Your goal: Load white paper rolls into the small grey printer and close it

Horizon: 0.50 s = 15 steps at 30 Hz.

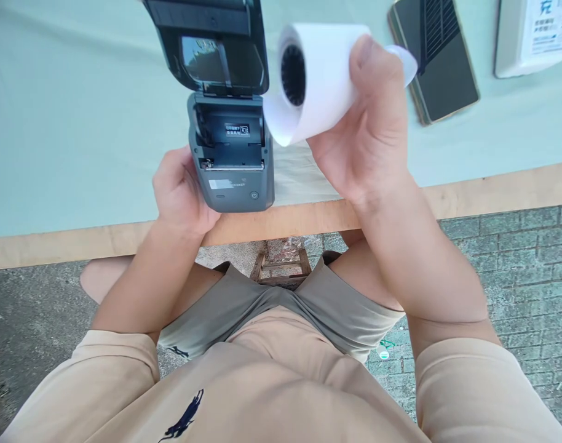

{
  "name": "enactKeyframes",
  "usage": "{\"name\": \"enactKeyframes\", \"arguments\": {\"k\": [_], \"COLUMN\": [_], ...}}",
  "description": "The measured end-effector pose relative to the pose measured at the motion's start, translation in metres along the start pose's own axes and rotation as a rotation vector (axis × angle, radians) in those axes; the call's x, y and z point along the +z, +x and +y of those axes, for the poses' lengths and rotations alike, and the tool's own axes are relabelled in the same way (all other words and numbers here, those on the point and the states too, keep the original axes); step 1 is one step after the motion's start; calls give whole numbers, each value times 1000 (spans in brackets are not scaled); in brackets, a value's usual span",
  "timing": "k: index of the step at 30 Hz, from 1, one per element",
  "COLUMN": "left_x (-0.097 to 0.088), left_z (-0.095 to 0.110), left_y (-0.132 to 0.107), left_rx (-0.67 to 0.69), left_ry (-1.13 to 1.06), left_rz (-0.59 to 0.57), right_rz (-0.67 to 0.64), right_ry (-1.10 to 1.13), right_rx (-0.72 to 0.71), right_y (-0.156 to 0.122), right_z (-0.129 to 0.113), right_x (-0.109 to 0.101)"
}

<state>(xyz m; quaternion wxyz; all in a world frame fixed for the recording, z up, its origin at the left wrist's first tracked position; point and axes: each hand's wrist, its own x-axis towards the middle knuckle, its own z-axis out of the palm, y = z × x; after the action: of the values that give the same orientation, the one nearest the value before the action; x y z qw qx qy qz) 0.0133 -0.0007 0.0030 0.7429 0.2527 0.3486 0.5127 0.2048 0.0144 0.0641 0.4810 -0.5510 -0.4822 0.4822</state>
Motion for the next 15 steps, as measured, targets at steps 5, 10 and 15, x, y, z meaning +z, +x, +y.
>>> {"name": "enactKeyframes", "arguments": {"k": [5, 10, 15], "left_x": [-1, -2, -1], "left_z": [-1, 0, 0], "left_y": [0, 0, 0], "left_rx": [19, 19, 15], "left_ry": [18, 34, 42], "left_rz": [-12, -26, -18], "right_rz": [-27, -107, -91], "right_ry": [179, 123, -196], "right_rx": [69, 114, -64], "right_y": [2, -1, 8], "right_z": [-8, -11, 7], "right_x": [-1, -9, -22]}}
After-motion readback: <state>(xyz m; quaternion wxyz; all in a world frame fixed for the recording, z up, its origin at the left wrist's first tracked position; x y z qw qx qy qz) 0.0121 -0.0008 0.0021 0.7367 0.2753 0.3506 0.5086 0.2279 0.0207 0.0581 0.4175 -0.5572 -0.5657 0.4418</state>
